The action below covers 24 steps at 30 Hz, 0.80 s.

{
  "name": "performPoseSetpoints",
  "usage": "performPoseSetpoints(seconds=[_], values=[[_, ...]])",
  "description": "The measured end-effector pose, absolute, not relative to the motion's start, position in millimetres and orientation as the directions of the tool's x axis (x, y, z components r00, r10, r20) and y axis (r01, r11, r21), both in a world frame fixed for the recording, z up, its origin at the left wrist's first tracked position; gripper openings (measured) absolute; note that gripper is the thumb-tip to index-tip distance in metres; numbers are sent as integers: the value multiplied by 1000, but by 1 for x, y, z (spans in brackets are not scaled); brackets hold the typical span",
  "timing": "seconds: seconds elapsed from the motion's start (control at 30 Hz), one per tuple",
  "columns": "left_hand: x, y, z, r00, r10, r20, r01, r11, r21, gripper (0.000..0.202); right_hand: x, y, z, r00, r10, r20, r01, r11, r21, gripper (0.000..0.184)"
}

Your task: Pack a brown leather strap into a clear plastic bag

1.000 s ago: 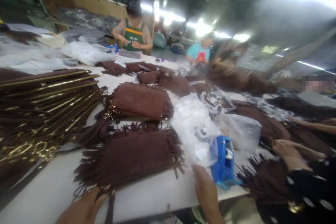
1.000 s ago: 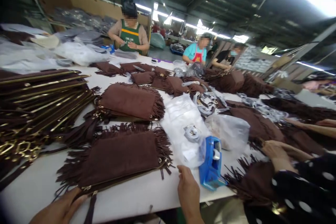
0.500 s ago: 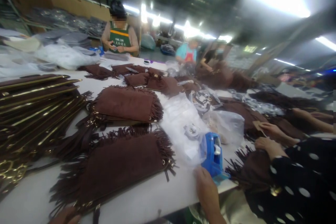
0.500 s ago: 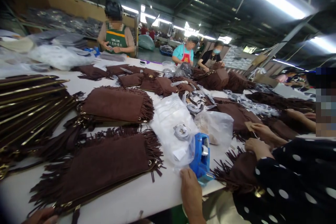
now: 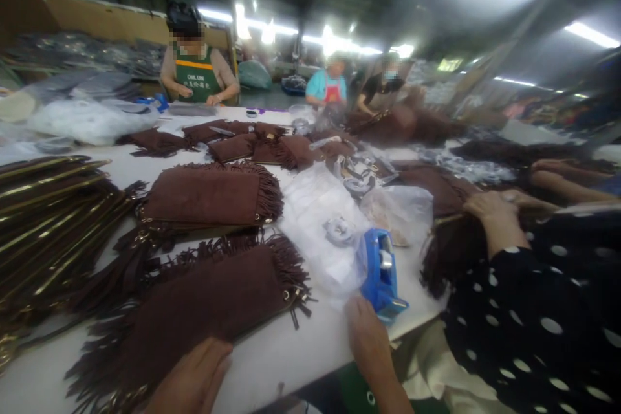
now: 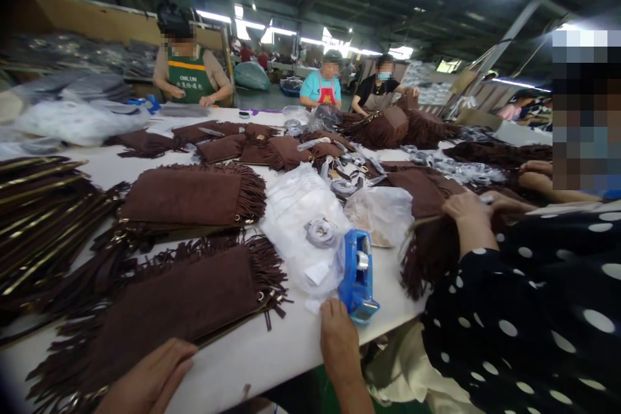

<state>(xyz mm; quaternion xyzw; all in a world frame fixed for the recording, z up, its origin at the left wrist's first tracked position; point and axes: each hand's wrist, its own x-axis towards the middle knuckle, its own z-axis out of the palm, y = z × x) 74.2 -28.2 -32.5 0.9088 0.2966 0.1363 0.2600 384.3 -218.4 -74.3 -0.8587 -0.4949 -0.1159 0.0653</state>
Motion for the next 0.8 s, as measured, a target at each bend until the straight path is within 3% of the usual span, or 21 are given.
performPoseSetpoints(seconds=[0.37,0.57,0.67,0.8], values=[[216,-78,-18,917,397,-42,319,-664,677,20,394,-219,-78,442,868,226,887,-461,36,26],[246,-82,-30,899,435,-52,318,-567,760,21,397,-222,-87,454,859,238,884,-468,3,24],[260,-86,-35,860,508,-47,311,-448,838,19,397,-227,-90,460,849,259,887,-452,-94,21],[282,-94,-50,758,596,-265,387,-84,918,31,399,-232,-91,446,852,274,893,-407,-190,19]])
